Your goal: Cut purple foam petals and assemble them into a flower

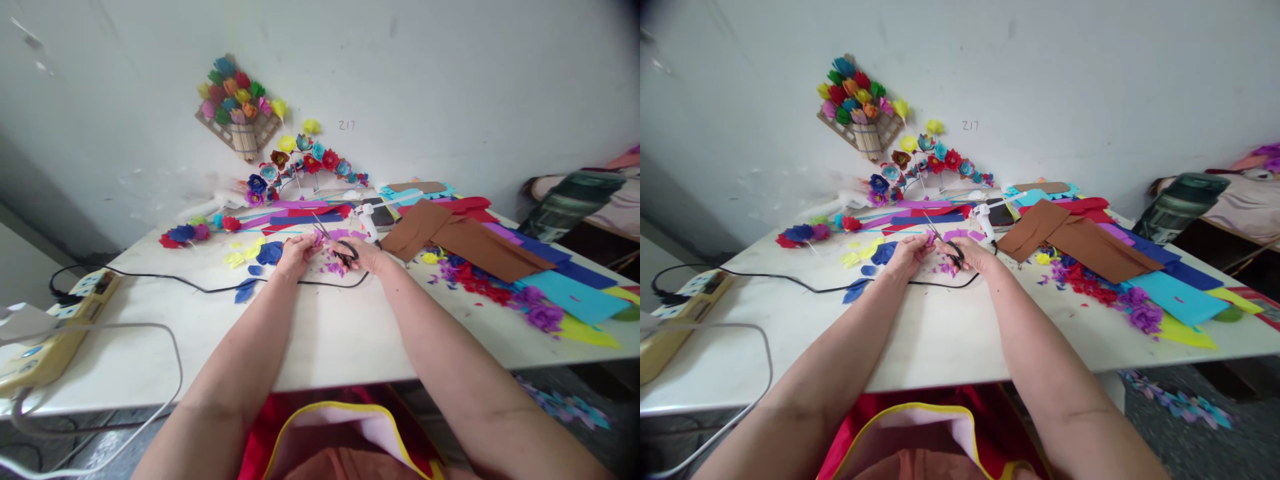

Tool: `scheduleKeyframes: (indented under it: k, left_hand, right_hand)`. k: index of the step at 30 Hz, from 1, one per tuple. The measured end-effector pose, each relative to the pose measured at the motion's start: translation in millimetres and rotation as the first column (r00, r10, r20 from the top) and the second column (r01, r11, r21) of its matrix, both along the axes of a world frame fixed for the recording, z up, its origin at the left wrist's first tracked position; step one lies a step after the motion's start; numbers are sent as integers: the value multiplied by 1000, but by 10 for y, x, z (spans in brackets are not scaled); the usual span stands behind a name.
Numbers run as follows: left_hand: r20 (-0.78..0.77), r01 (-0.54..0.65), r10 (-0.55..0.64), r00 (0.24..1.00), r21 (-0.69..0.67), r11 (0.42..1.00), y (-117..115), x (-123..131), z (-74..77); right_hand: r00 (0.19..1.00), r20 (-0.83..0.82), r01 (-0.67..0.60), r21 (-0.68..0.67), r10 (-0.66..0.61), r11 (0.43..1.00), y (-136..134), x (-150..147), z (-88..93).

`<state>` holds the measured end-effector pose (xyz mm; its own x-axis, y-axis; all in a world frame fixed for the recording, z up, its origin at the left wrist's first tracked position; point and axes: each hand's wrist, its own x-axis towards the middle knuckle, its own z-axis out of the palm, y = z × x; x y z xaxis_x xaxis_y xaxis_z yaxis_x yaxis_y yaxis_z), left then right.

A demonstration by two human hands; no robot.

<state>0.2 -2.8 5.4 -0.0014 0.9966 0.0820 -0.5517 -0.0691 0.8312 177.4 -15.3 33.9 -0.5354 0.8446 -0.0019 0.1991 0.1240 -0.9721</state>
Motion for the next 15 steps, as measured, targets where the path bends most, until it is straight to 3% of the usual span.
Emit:
scheduleKeyframes:
  k: [15]
  left_hand:
    - [-15, -30, 31, 999, 24, 999, 5, 2, -25]
  right_hand:
    - [994, 34, 106, -12, -105, 994, -115, -144, 72]
